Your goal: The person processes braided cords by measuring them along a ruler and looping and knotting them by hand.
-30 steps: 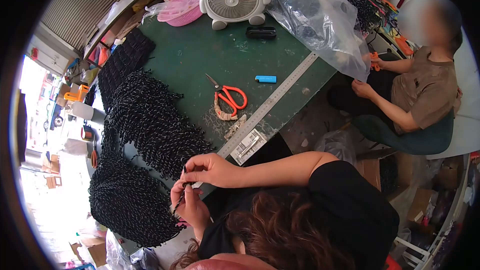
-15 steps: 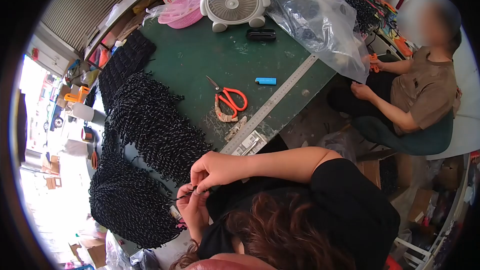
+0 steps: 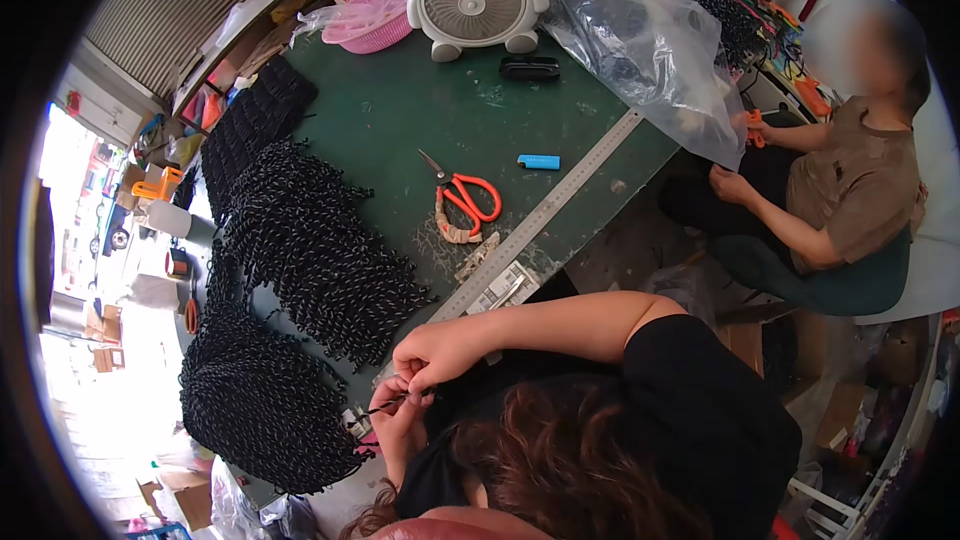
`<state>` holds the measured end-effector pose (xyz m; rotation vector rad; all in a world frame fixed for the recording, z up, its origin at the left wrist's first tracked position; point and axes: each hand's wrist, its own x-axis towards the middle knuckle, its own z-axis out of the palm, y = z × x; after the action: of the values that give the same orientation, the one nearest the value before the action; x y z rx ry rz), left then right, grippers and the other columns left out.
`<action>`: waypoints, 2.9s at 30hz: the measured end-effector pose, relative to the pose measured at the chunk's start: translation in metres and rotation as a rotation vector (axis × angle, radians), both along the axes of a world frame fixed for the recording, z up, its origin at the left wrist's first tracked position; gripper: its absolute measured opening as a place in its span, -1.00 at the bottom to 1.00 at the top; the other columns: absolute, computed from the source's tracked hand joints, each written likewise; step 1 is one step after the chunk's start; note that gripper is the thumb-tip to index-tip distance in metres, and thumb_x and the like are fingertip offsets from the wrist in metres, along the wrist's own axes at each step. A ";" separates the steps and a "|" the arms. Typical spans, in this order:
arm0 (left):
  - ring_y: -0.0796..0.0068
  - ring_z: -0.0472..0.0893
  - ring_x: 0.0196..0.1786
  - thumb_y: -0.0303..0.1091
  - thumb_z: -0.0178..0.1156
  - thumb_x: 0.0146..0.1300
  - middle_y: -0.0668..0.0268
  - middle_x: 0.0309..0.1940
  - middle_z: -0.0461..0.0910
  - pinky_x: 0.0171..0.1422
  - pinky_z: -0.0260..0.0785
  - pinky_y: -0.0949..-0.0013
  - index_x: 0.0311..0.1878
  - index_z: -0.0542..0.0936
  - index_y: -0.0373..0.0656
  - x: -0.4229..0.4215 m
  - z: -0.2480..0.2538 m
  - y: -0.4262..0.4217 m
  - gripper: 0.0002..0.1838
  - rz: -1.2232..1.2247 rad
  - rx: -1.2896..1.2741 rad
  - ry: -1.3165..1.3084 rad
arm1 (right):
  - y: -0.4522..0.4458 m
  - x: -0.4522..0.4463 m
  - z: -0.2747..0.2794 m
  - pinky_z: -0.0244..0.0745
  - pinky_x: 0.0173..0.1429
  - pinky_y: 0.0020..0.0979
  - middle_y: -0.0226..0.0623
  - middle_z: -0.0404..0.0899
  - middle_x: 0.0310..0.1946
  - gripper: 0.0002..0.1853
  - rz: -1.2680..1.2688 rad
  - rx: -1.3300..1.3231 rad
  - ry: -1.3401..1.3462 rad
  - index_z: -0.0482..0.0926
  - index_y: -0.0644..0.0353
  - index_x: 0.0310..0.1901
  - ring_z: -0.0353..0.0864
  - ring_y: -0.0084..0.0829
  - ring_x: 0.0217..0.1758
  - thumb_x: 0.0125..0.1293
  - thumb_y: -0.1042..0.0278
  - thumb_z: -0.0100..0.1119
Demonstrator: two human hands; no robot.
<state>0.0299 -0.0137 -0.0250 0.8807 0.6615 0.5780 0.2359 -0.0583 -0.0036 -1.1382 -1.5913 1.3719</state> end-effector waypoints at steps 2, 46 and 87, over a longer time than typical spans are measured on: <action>0.48 0.62 -0.23 -0.67 0.21 0.22 0.25 -0.20 0.56 -0.12 0.60 0.44 -0.14 0.50 -0.35 -0.003 0.000 0.001 -0.84 -0.044 0.050 0.008 | -0.002 -0.002 0.001 0.46 -0.24 -0.38 -0.26 0.63 -0.39 -0.79 0.005 -0.009 0.014 0.56 0.31 -0.25 0.59 -0.42 -0.31 0.20 0.34 0.27; 0.41 0.61 -0.13 -0.57 0.10 0.36 0.25 -0.09 0.58 -0.11 0.48 0.47 0.02 0.50 -0.19 0.007 -0.004 0.005 -0.81 0.176 0.038 -0.132 | -0.009 -0.024 -0.008 0.44 -0.30 -0.49 -0.35 0.55 -0.40 -0.76 -0.370 0.083 0.092 0.41 0.28 -0.07 0.53 -0.60 -0.39 0.40 0.31 0.16; 0.70 0.33 -0.59 -0.33 -0.16 0.54 0.27 -0.42 0.60 -0.45 0.19 0.66 -0.13 0.48 -0.27 0.016 0.028 0.004 -0.74 -0.392 0.305 0.195 | -0.017 0.024 0.024 0.53 -0.23 -0.28 -0.23 0.52 -0.35 -0.88 -0.079 0.858 -0.412 0.57 0.27 -0.32 0.60 -0.20 -0.27 0.14 0.42 0.16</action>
<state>0.0462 -0.0093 0.0030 1.3283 0.5621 0.2428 0.2599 -0.0757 0.0205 -0.9362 -2.0851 0.2942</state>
